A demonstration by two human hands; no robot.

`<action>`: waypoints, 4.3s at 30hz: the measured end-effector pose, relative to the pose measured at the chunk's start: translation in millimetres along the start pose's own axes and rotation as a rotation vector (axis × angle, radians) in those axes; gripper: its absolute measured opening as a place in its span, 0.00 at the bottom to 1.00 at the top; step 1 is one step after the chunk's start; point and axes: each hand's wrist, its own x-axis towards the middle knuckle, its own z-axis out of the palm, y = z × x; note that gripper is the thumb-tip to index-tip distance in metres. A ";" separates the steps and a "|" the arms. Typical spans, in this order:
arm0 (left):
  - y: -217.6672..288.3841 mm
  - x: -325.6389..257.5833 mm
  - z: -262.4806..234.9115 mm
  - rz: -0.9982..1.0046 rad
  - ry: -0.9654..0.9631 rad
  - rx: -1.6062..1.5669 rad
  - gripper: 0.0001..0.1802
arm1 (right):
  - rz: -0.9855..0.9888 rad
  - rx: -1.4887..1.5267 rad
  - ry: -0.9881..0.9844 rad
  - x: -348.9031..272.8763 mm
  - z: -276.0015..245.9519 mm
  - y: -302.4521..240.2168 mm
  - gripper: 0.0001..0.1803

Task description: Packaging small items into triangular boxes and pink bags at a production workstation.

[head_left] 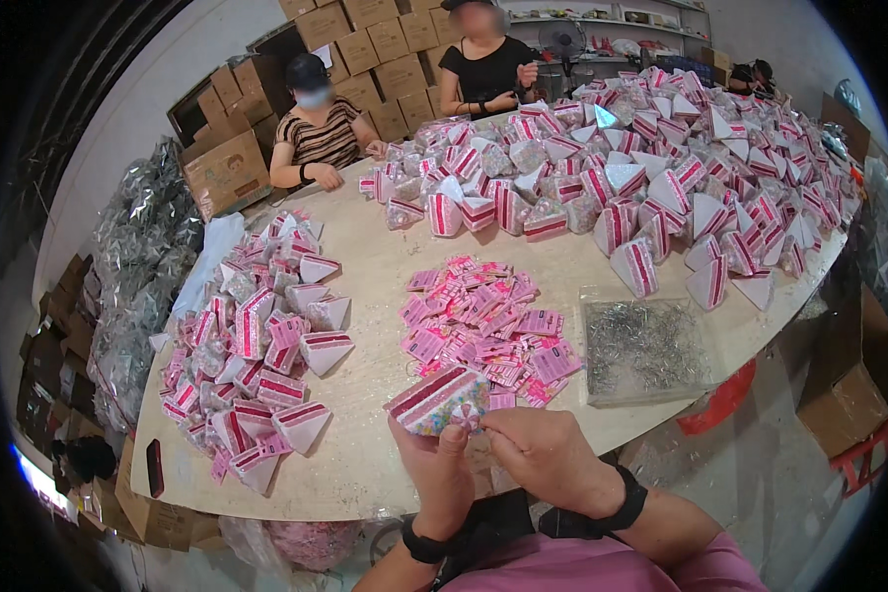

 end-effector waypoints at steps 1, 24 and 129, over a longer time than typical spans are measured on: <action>-0.4 -0.1 -0.7 0.003 -0.005 -0.001 0.37 | -0.009 -0.018 0.003 -0.6 0.7 0.0 0.09; -7.8 0.4 2.5 0.216 0.018 0.285 0.33 | -0.089 -0.120 0.035 -5.7 2.8 6.5 0.02; -5.4 58.5 -0.2 0.245 -0.869 1.535 0.20 | 0.271 -0.481 -0.139 1.6 -129.4 148.6 0.06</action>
